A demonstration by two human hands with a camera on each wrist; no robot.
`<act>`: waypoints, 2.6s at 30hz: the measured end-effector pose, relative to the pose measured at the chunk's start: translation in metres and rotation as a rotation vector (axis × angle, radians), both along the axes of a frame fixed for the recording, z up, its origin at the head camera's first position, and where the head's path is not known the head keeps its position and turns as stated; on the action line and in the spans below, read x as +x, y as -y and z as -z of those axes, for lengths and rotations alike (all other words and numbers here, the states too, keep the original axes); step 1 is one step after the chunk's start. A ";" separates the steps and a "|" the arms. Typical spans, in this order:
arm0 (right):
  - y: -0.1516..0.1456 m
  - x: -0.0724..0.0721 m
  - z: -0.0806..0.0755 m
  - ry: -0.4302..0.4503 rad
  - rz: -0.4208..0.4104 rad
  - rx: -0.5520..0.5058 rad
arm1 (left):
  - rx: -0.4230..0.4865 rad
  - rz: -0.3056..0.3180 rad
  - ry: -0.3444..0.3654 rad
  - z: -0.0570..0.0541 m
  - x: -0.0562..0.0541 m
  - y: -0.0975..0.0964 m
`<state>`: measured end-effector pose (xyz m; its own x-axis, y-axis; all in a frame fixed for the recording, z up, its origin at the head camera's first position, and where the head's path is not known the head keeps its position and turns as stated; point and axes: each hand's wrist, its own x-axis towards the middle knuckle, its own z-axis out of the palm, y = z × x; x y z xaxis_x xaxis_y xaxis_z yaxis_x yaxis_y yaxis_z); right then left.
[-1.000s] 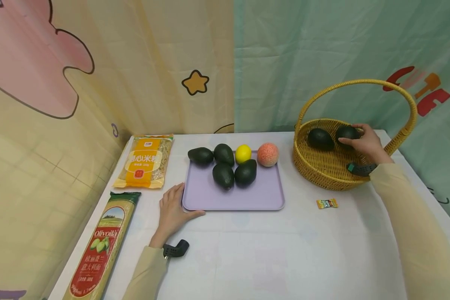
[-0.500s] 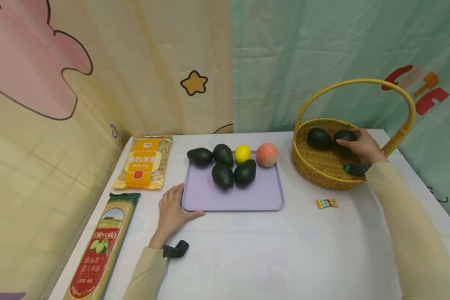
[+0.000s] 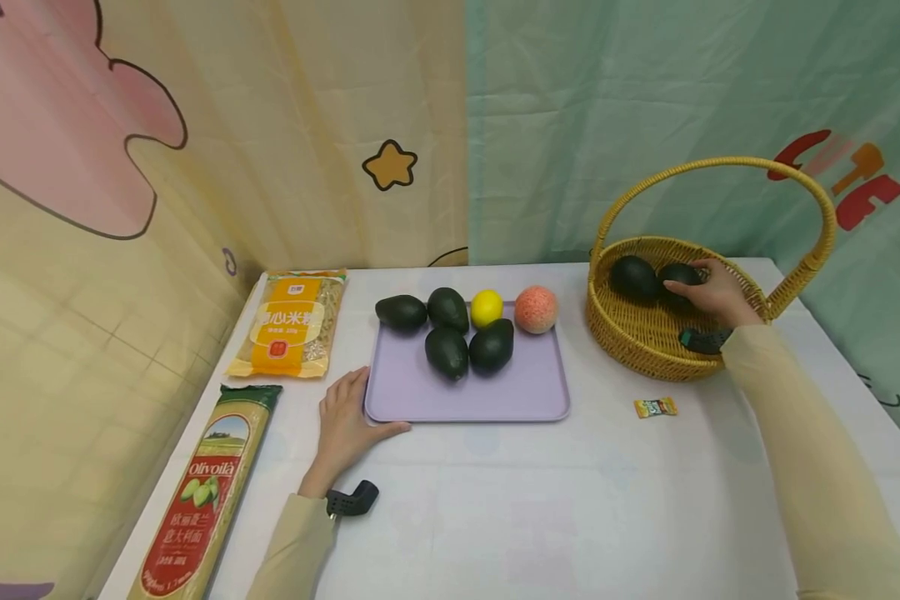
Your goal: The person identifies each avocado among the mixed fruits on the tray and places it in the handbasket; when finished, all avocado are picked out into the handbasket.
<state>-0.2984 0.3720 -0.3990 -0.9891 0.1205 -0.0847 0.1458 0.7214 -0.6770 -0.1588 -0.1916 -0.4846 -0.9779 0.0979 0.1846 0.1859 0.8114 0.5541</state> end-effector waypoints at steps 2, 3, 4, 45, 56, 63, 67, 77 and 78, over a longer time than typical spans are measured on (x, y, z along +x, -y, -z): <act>0.000 0.001 0.001 -0.008 0.000 -0.008 | -0.001 0.000 -0.005 0.000 0.000 0.000; 0.000 0.002 0.001 -0.010 0.000 -0.017 | -0.002 -0.001 -0.007 0.000 0.000 0.000; -0.001 0.002 0.001 -0.011 0.000 -0.027 | -0.003 0.001 -0.011 0.000 0.000 0.000; 0.008 0.017 -0.020 -0.020 0.010 0.005 | -0.010 -0.002 -0.010 -0.001 0.000 -0.001; 0.013 0.020 -0.023 -0.068 0.057 -0.096 | 0.002 0.001 -0.004 -0.002 0.001 0.000; 0.013 0.021 -0.020 -0.132 0.064 -0.180 | -0.008 -0.001 0.002 -0.002 0.001 0.000; 0.033 0.035 -0.033 -0.179 0.029 -0.180 | -0.008 -0.002 0.001 -0.001 0.001 -0.001; 0.080 0.064 -0.053 -0.362 -0.085 -0.200 | -0.004 -0.004 -0.004 0.001 0.001 0.000; 0.085 0.066 -0.054 -0.379 -0.099 -0.221 | -0.002 -0.002 -0.002 0.001 0.001 0.000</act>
<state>-0.2323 0.2872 -0.3454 -0.9611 0.0430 0.2728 -0.2048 0.5517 -0.8085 -0.1582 -0.1920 -0.4853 -0.9778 0.0961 0.1861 0.1850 0.8131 0.5520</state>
